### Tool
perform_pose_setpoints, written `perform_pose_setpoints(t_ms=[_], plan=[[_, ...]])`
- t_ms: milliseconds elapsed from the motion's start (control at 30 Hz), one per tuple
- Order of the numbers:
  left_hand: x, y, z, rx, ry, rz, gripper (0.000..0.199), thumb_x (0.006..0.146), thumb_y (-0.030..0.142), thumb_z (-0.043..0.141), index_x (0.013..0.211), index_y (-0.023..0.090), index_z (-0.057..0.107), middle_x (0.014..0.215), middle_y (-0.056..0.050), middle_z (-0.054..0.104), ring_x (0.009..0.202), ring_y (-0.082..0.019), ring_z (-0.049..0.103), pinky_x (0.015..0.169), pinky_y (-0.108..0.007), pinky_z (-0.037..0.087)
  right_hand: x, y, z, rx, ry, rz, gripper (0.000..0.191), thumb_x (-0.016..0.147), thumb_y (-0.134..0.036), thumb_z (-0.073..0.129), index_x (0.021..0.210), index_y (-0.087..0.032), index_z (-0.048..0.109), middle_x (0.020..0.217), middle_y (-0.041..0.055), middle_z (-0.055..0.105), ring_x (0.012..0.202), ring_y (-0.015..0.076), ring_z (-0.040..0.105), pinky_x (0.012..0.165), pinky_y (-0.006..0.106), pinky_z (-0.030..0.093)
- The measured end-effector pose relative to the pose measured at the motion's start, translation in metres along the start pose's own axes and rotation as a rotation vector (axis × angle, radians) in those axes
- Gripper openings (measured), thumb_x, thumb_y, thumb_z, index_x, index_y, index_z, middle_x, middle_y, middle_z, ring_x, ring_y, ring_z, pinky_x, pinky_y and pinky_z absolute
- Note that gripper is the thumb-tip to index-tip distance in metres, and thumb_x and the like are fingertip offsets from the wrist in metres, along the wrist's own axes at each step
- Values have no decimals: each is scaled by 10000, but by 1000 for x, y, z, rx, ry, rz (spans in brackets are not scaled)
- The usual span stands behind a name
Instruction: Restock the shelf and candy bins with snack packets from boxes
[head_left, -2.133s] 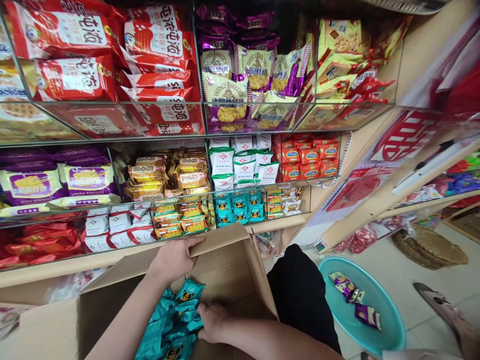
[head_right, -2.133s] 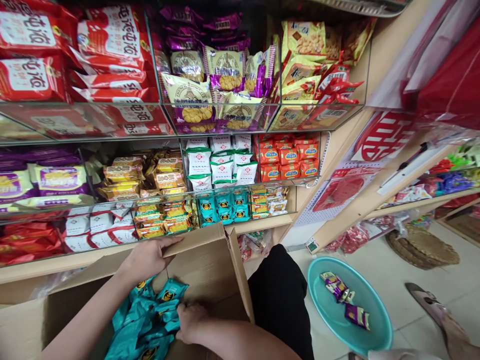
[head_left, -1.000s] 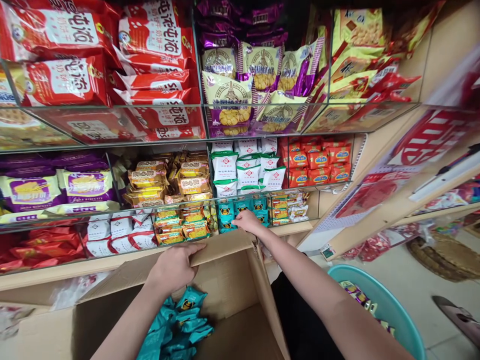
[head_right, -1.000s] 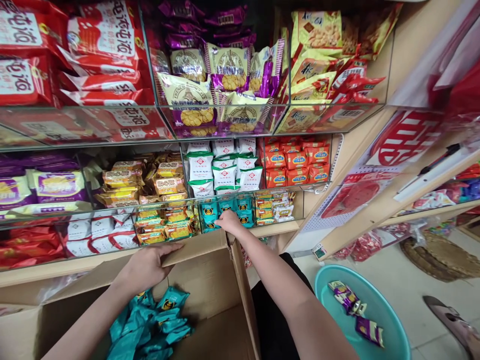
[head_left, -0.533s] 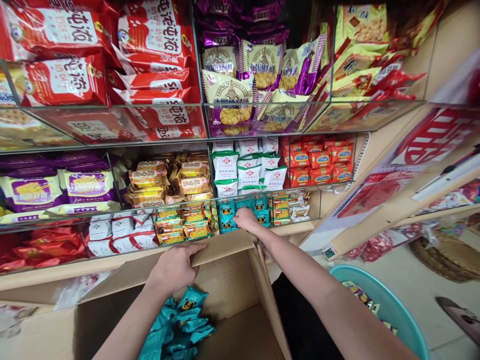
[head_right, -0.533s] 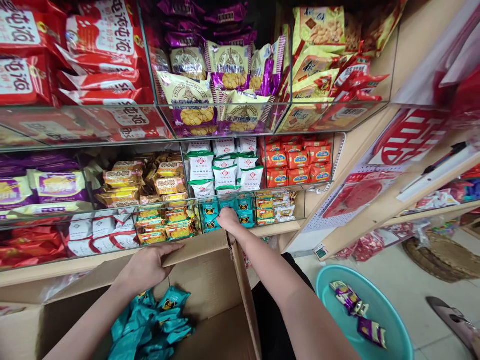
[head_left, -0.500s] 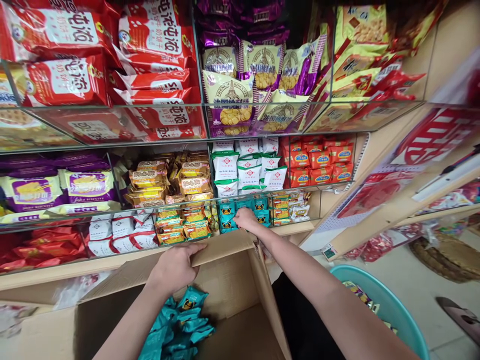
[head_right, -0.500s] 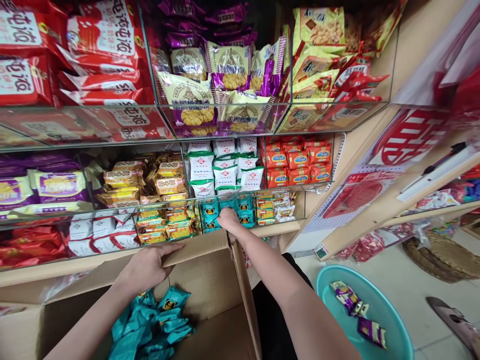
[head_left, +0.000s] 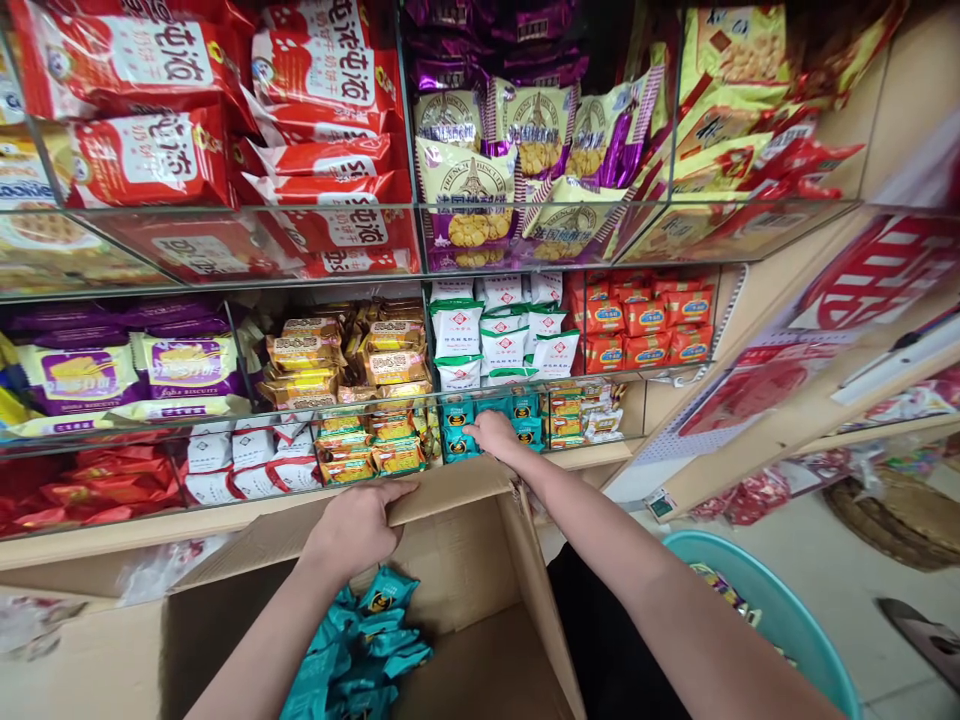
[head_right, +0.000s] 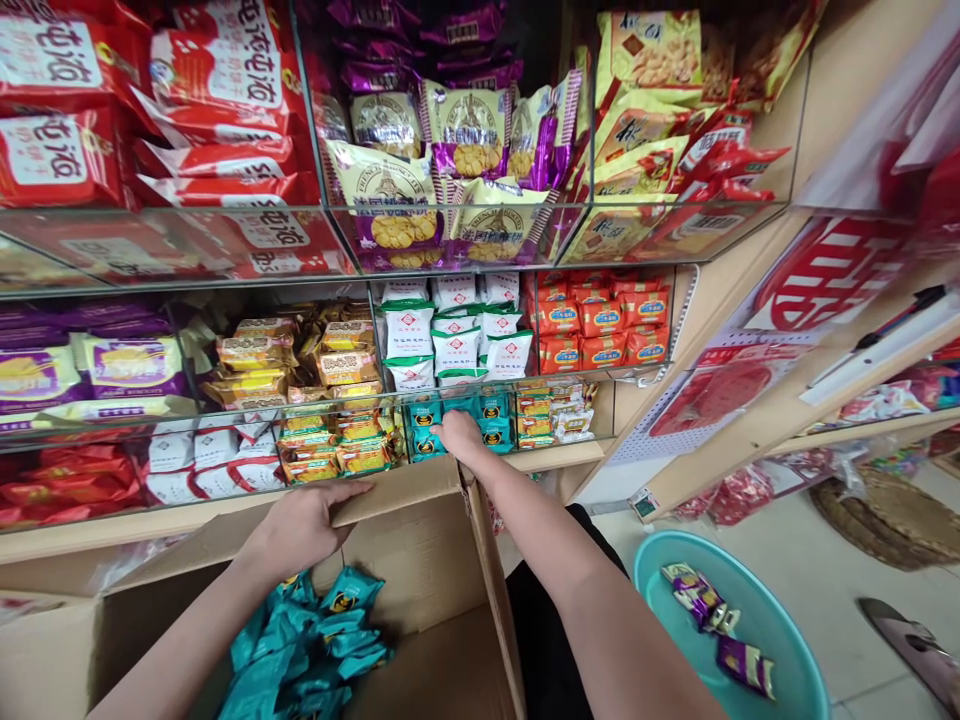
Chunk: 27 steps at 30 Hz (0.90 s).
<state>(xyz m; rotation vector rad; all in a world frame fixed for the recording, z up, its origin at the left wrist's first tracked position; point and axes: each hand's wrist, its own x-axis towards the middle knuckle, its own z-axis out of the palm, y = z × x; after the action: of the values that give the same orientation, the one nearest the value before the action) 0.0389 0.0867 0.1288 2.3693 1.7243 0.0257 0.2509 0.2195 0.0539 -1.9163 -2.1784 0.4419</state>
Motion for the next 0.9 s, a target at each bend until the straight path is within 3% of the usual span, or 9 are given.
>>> perform_pose_setpoints(t_ms=[133,267,433,600,800,900], plan=[[-1,1,0,-11,7,-1,590,576,137,448,1142,279,538,1147,50,589,1039,-157,536,893,-235,387,-11,1,-10,-32,-20,-60,327,795,-422,472,676,-167,639,724,71,663,665,161,601,543,220,365],[-1,1,0,-11,8,-6,586,576,142,459,1140,280,542,1157,41,584,1047,-161,531,900,-243,384,-22,-2,-23,-79,38,-136,242,817,-390,448,839,-208,606,818,33,659,758,162,598,602,225,382],[0,0,0,-31,11,-1,584,585,135,462,1146,276,537,1162,37,580,1053,-168,526,911,-251,373,-26,-11,-35,-161,91,-214,246,867,-333,372,1006,-211,535,960,78,626,877,193,577,724,274,396],[-1,1,-2,-65,-2,-10,592,585,118,468,1149,287,534,1173,43,571,1064,-180,515,930,-270,359,-25,-11,-36,-221,105,-224,281,879,-299,349,1107,-191,473,983,114,606,884,219,577,736,308,413],[-1,1,-3,-66,2,2,596,579,111,472,1148,276,538,1167,37,576,1066,-170,516,933,-258,361,-20,-6,-32,-266,56,-346,256,856,-374,404,982,-210,555,1009,79,591,898,190,571,745,270,416],[-1,1,-3,-41,14,19,607,570,109,457,1151,266,536,1162,36,580,1055,-167,527,915,-258,382,-16,-6,-28,-311,11,-396,208,811,-298,496,957,-172,572,961,98,603,855,206,582,722,277,417]])
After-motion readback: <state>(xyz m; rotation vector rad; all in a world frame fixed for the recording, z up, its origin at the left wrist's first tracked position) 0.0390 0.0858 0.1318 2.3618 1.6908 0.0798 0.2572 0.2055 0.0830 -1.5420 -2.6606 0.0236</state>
